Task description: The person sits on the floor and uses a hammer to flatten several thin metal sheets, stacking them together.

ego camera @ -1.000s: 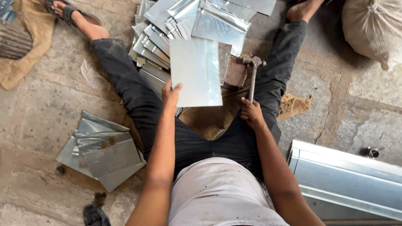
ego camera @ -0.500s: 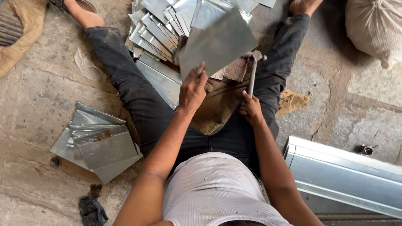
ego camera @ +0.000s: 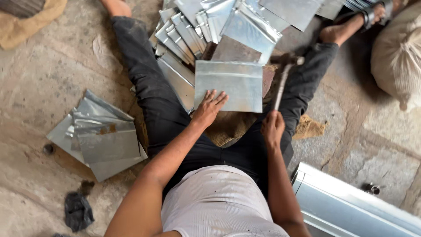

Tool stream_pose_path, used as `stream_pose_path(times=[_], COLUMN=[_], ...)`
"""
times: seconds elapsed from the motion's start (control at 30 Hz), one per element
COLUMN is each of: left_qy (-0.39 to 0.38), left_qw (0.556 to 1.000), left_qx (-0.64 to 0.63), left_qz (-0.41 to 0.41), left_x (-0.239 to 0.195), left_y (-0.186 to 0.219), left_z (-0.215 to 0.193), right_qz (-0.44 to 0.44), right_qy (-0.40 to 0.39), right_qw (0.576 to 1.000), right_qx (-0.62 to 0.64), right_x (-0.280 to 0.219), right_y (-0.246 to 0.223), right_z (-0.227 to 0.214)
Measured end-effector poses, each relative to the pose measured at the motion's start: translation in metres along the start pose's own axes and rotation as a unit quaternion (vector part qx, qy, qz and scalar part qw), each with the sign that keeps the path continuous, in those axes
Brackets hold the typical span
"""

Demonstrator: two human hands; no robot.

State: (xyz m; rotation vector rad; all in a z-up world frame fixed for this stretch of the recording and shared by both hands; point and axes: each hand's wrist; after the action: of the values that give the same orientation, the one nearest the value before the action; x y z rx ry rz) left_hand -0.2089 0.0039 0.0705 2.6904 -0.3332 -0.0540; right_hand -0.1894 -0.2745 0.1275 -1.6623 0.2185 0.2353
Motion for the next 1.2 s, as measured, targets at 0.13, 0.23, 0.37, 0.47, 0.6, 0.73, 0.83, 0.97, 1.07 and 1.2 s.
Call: stream_pose_path(times=[0.13,0.23,0.37,0.47,0.6,0.73,0.83,0.97,1.07,1.2], left_qy=[-0.017,-0.006,0.009,-0.012,0.026,0.022,0.020,0.029,0.037,0.028], left_qw=[0.999,0.998,0.996,0.997,0.994,0.995,0.996,0.994,0.996,0.998], left_qx=[-0.040,-0.050,-0.073,-0.059,-0.098,-0.086,-0.071,-0.099,-0.076,-0.050], left_qz=[-0.029,-0.031,-0.040,-0.048,-0.038,-0.039,-0.042,-0.036,-0.036,-0.020], left_x=[-0.006,-0.002,-0.007,-0.003,-0.007,-0.002,-0.002,-0.002,-0.003,0.003], left_y=[0.001,0.000,0.000,-0.002,-0.003,-0.005,-0.003,-0.003,-0.003,-0.006], left_z=[-0.003,-0.001,0.006,0.009,0.012,0.014,0.013,0.005,0.004,0.000], right_qz=[-0.225,-0.323,-0.207,-0.269,-0.134,-0.178,-0.197,-0.128,-0.174,-0.101], right_qy=[-0.002,-0.004,-0.007,-0.035,-0.020,-0.001,-0.031,0.003,0.020,0.059], right_qw=[0.973,0.944,0.947,0.870,0.917,0.896,0.883,0.904,0.909,0.911], right_qx=[-0.045,-0.062,-0.245,-0.411,-0.376,-0.406,-0.426,-0.407,-0.379,-0.396], right_x=[-0.011,0.018,0.023,0.033,0.017,0.011,0.022,0.022,0.021,0.039], right_y=[-0.037,-0.045,-0.013,-0.012,-0.044,-0.042,-0.039,-0.040,-0.019,0.015], right_z=[-0.007,0.003,0.019,0.027,0.032,0.047,0.042,0.032,0.030,0.006])
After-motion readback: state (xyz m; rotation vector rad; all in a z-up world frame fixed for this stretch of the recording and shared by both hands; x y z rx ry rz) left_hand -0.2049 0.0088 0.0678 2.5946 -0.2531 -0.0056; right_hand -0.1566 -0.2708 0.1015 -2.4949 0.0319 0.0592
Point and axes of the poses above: each hand's wrist, its own x-axis towards the middle knuckle, its own z-axis out of the palm, y = z × x, and after that the axes turned 8 degrees about -x, right-handed
